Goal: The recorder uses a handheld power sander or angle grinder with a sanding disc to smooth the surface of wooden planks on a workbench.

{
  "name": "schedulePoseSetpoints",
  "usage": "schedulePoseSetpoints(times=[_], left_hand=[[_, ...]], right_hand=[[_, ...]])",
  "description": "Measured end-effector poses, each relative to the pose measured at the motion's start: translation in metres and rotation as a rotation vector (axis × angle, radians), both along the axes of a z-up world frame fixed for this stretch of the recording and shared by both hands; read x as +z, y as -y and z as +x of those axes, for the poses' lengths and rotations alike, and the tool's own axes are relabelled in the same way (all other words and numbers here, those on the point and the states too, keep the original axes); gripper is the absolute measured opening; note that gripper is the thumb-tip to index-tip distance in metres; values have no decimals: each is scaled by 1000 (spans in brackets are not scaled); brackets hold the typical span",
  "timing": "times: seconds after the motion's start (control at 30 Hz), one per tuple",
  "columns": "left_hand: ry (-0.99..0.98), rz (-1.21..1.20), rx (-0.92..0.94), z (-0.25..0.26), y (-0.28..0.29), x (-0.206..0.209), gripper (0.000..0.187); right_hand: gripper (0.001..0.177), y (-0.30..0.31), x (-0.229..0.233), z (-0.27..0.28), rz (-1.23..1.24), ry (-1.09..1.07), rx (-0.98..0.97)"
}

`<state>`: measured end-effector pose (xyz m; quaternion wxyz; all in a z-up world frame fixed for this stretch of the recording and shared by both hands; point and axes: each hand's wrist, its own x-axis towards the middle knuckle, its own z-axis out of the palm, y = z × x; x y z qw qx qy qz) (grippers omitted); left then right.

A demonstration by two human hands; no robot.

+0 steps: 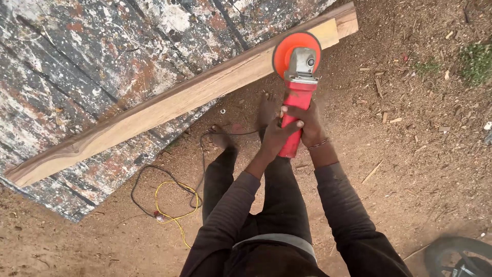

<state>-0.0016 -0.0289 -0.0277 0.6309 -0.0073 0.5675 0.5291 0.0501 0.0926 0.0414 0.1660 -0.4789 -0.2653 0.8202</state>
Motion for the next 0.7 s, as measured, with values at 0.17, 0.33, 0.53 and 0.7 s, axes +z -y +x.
schedulePoseSetpoints(times=[0.17, 0.33, 0.53, 0.7], left_hand=[[46, -90, 101, -56, 114, 7, 41], [30, -63, 452, -95, 231, 0, 45], [135, -16, 701, -92, 225, 45, 52], [100, -13, 498, -30, 183, -8, 47]], right_hand=[[56, 88, 5, -74, -14, -11, 170], [80, 191, -24, -145, -10, -119, 350], [84, 203, -10, -164, 264, 247, 954], [82, 134, -1, -100, 124, 149, 526]])
